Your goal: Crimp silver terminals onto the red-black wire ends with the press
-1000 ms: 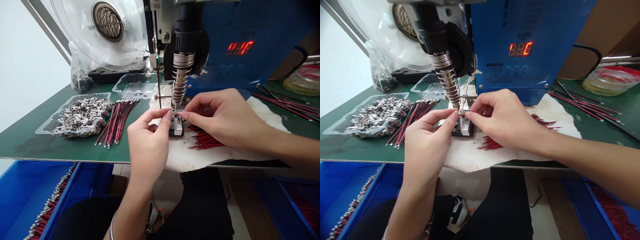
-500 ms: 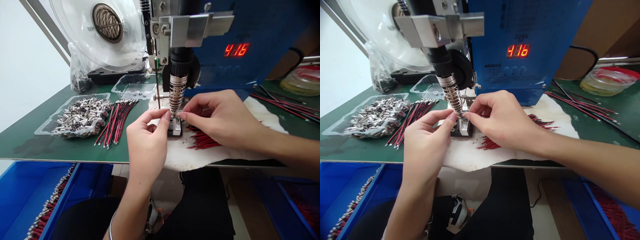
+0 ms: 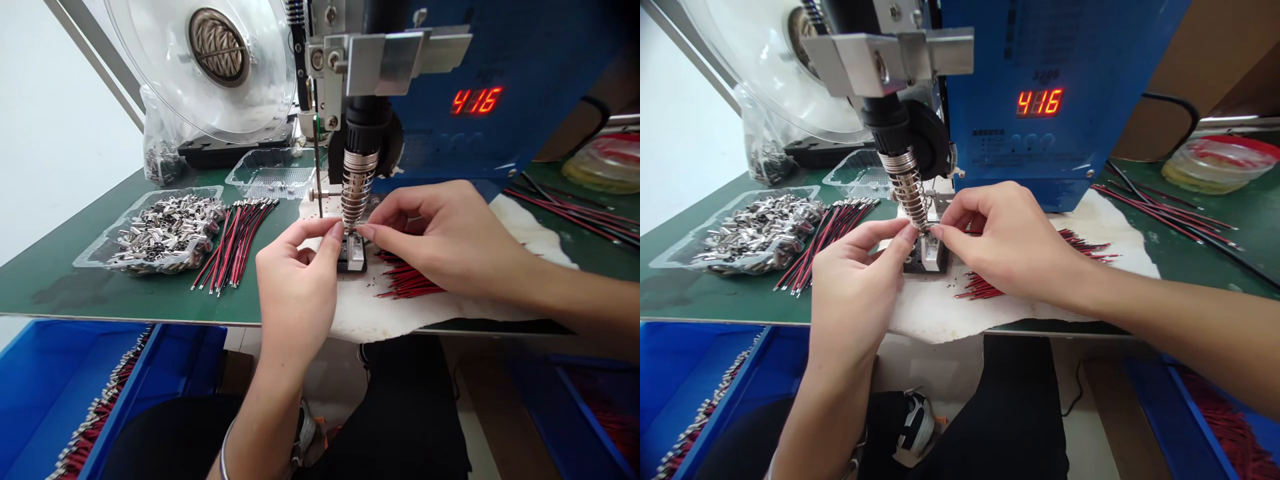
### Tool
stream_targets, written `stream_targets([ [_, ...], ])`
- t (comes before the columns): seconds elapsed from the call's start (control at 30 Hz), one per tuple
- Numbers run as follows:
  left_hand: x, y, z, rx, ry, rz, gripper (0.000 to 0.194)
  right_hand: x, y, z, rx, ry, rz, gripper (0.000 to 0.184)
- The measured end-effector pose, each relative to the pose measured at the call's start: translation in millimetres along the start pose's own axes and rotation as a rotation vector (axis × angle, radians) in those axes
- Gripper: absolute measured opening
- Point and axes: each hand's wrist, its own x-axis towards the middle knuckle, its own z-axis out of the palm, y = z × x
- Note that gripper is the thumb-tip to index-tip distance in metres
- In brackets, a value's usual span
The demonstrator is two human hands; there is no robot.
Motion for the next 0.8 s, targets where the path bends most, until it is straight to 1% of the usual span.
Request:
stream_targets([
  [0.2, 0.5, -0.9, 0.2, -0.018, -0.016, 0.014, 0.021, -0.3, 0.7, -0.2, -0.005, -0.006, -0.014, 0.044],
  [0.47, 0.3, 1.7, 0.9, -0.013, -0.006, -0.001, 0.015, -0.8, 0.1, -1.5, -0.009, -0.014, -0.01, 0.044],
  [0.7, 0.0, 5.8, 3.7, -0.016, 0.025, -0.018, 0.018, -0.7, -0.5, -0.7, -0.005, -0.004, -0.017, 0.04],
  [0.8, -0.5, 7.5, 5.2, -0.027, 0.034, -0.034, 0.016, -1.3, 0.1, -0.4, -0.003, -0.003, -0.015, 0.041],
])
